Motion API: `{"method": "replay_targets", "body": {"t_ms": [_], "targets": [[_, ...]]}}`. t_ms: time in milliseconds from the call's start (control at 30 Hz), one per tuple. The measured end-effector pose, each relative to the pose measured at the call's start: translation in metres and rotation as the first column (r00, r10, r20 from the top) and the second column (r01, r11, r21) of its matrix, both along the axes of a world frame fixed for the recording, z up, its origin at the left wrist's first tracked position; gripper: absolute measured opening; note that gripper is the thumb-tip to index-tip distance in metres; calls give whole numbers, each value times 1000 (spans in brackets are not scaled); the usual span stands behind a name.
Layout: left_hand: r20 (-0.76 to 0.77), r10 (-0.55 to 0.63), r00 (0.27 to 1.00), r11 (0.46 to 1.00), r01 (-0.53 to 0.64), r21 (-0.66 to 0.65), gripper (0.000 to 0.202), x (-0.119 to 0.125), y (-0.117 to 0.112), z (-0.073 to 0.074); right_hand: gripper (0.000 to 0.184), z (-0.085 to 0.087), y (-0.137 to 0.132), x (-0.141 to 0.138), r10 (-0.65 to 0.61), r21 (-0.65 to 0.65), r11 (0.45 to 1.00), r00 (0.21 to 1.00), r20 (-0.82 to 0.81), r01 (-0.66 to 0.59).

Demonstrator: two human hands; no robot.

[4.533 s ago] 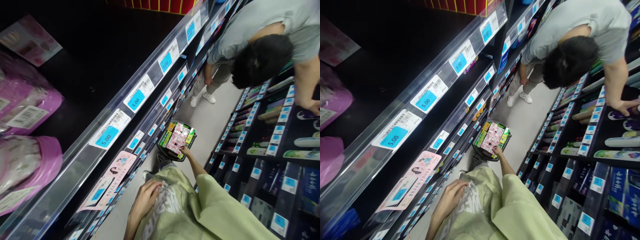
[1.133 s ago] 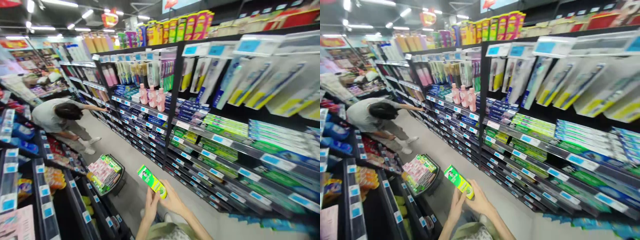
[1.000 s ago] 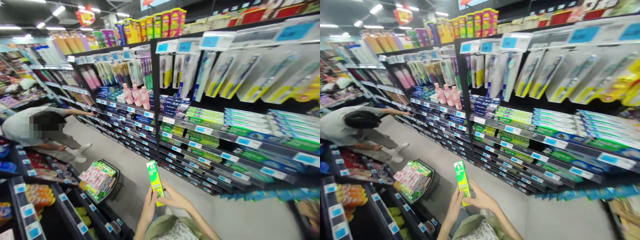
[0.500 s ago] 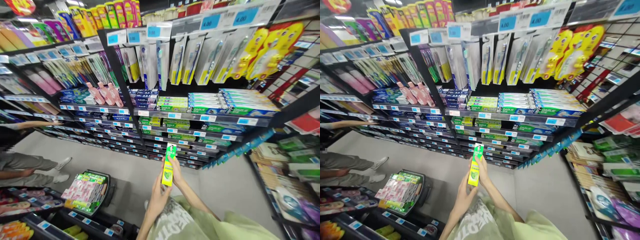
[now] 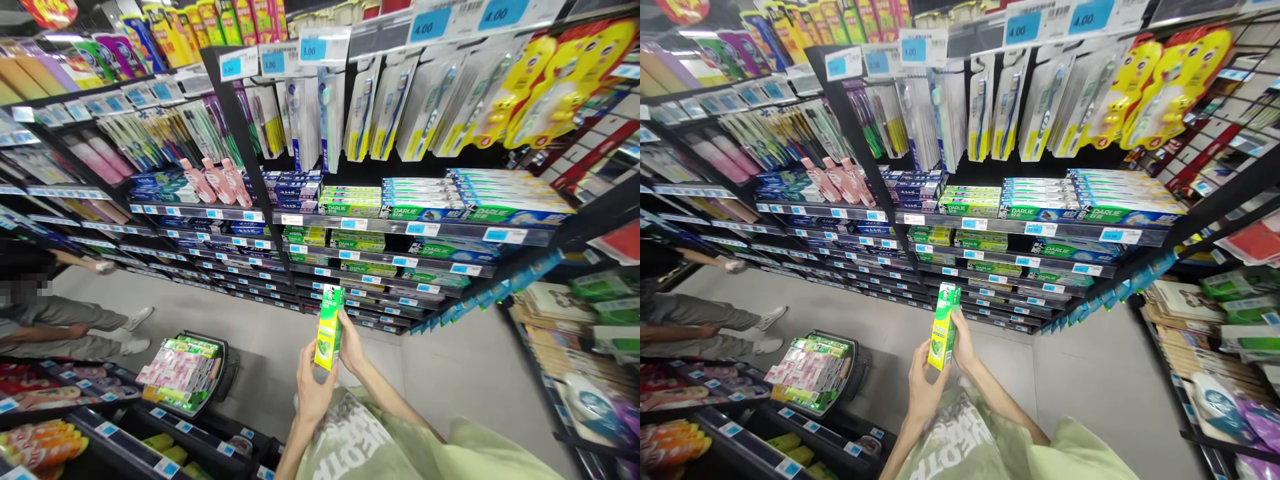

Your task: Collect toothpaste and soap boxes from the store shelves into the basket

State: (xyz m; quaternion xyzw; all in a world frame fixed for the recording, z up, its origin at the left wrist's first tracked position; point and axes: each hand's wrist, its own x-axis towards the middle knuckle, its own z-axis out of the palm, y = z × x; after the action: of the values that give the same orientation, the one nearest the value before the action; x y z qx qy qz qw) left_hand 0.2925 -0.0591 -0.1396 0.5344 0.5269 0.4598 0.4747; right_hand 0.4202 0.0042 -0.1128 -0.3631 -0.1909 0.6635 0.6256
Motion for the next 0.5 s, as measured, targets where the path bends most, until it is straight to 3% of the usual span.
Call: {"method": "replay_targets", "body": {"t_ms": [100,233,333,500], "targets": [[333,-90,939,970,159,-185,60,1,-2,-4,50,-1,-5,7,45,43,998,999,-5,-45],[708,-105,698,859,422,-289,46,10,-3,-2,63,-4,-12,14,10,53,999,1000,5,-10],[781,-77,619,806,500,-317,46,13,-4,1,63,-6,-15,14,-75,66,995,995,59,71],[732,-88,676,837,448,-313,50,13,-7,2,56,-10,-15,11,-160,109,984,971,175,143]]}}
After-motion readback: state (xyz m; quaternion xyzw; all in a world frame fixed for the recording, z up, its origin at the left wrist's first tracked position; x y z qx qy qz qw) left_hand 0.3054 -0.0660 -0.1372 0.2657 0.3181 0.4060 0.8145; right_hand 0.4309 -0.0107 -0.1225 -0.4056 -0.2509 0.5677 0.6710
